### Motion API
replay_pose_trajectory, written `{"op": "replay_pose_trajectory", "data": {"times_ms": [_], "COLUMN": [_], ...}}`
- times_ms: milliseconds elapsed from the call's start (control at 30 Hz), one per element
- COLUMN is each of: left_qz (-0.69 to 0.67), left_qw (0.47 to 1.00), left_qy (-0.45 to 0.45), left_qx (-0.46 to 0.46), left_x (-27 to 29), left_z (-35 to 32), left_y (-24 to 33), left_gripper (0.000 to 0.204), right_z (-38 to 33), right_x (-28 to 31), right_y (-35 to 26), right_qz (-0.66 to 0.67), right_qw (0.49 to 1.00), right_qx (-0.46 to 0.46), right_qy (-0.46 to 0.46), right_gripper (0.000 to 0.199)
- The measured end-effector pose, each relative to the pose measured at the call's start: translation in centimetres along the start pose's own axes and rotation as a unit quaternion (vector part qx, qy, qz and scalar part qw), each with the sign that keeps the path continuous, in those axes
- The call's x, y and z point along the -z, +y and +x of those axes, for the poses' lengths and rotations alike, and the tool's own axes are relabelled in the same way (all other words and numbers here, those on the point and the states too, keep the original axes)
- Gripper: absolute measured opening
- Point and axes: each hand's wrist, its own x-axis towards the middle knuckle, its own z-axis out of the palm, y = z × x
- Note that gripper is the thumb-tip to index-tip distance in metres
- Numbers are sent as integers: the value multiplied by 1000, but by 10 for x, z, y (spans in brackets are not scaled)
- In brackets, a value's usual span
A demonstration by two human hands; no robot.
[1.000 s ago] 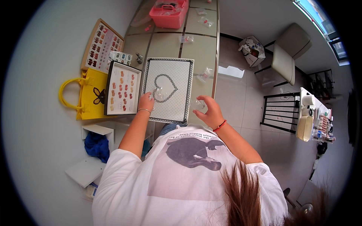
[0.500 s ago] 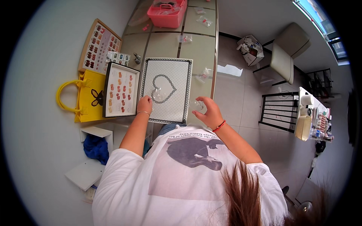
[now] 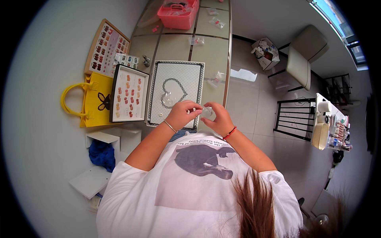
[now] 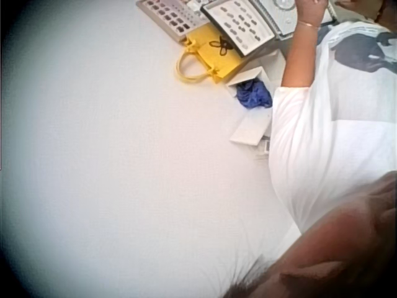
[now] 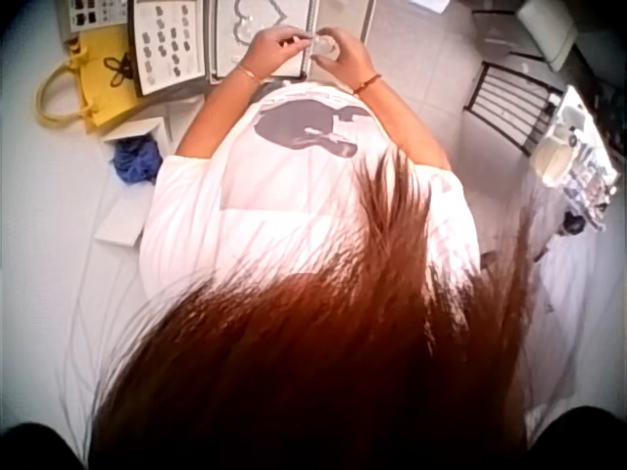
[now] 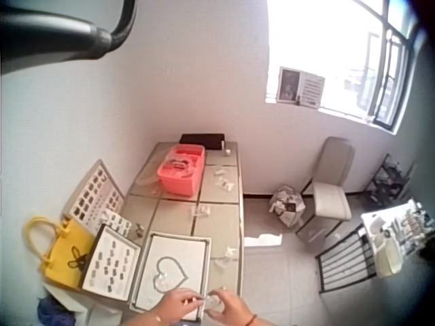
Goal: The person assembles a heart-shaped design on a white pegboard using small clear plastic pieces. They pick up individual pieces from a container and place them onto the board, gradually forming the heart outline. The person also handles a small plastic bag containing additional pieces.
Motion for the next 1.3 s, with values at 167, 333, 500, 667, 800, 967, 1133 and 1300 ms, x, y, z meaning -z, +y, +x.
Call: {"op": "replay_pose_trajectory", "data": {"times_ms": [167, 333, 500, 667, 800, 967, 1133, 1300], "left_qz": [-1, 140, 289, 292, 329, 344, 172, -75], "left_qw": [999, 970, 912, 921, 912, 900, 959, 992], "left_qy": [26, 168, 213, 143, 118, 143, 156, 69], "left_qx": [-27, 107, 198, 214, 217, 224, 162, 72], "left_x": [11, 35, 62, 63, 56, 49, 37, 13], "left_z": [-2, -7, -30, -31, -26, -28, -14, -9], "left_y": [-25, -126, -233, -243, -236, -225, -170, -60], "left_gripper": [14, 23, 37, 31, 17, 8, 9, 11], "right_z": [-1, -3, -1, 0, 0, -1, -2, -3], "right_x": [1, 4, 4, 4, 5, 7, 7, 4], "right_y": [2, 4, 5, 7, 7, 6, 6, 2], "right_qz": [3, -1, -2, -10, -15, -13, -9, -5], "right_qw": [1000, 1000, 1000, 1000, 1000, 1000, 999, 1000], "right_qx": [-2, -30, -24, -28, -24, -27, -29, -20], "right_qy": [5, 8, 5, 3, 10, 9, 12, 6], "right_gripper": [49, 51, 50, 49, 49, 49, 49, 49]}}
